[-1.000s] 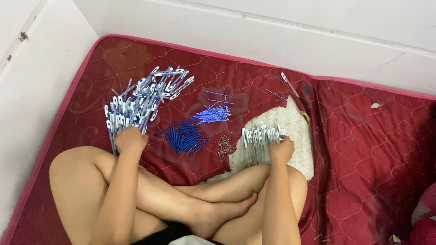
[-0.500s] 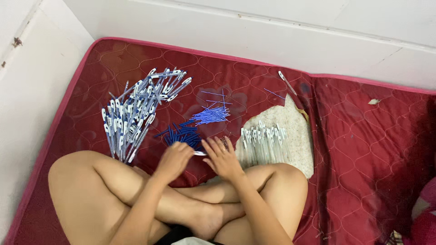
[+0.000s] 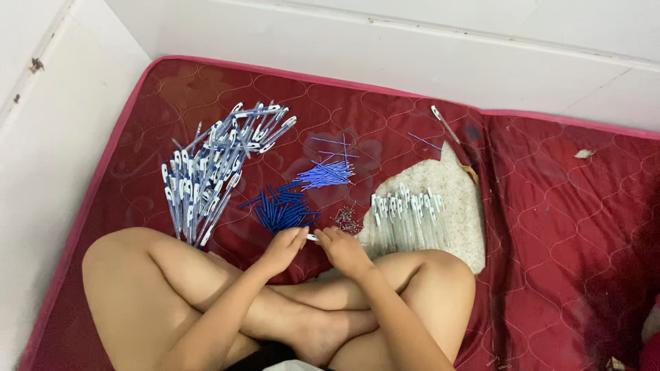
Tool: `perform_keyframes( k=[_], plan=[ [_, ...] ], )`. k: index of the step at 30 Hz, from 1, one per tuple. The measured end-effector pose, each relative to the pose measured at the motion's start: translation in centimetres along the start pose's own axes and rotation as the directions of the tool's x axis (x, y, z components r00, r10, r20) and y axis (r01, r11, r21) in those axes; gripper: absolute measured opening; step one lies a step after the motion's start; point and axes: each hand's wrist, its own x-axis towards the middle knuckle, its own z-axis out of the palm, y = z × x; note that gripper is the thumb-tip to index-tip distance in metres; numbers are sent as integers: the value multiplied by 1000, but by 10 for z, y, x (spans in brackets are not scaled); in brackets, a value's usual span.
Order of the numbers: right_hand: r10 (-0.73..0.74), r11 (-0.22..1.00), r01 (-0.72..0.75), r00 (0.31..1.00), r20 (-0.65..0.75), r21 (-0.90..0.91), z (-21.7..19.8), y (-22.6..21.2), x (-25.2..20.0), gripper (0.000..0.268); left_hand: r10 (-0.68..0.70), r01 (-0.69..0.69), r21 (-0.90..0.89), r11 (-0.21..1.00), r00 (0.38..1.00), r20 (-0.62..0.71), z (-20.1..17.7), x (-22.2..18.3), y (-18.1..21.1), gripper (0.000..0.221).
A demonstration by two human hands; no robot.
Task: The person assembles pens by hand while sitting on a mattress, picking up small metal springs and blue ink tubes and inserting them into white plastic pen bodies.
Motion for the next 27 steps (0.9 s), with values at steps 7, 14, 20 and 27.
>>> perform_keyframes(
  k=[7,14,20,27],
  plan=[
    [49,995,-70,967,-251,-76,-5,29,4,16,-215,162,-225,961,948,-236,-1,18,-41,41],
    [584,811,-567,781,-219,143,-23,51,-5,21,-355,277,-237,931,835,-420,-37,20,-39,27],
    [585,766,-635,752,-304,-95,11,71,-23,19,-340,310,-140,940,834,-435,-39,15,-29,27],
    [595,726,-624,780,-191,-288,12,72,-23,26,-235,284,46,958,866,-442,-38,15,-23,29]
  ],
)
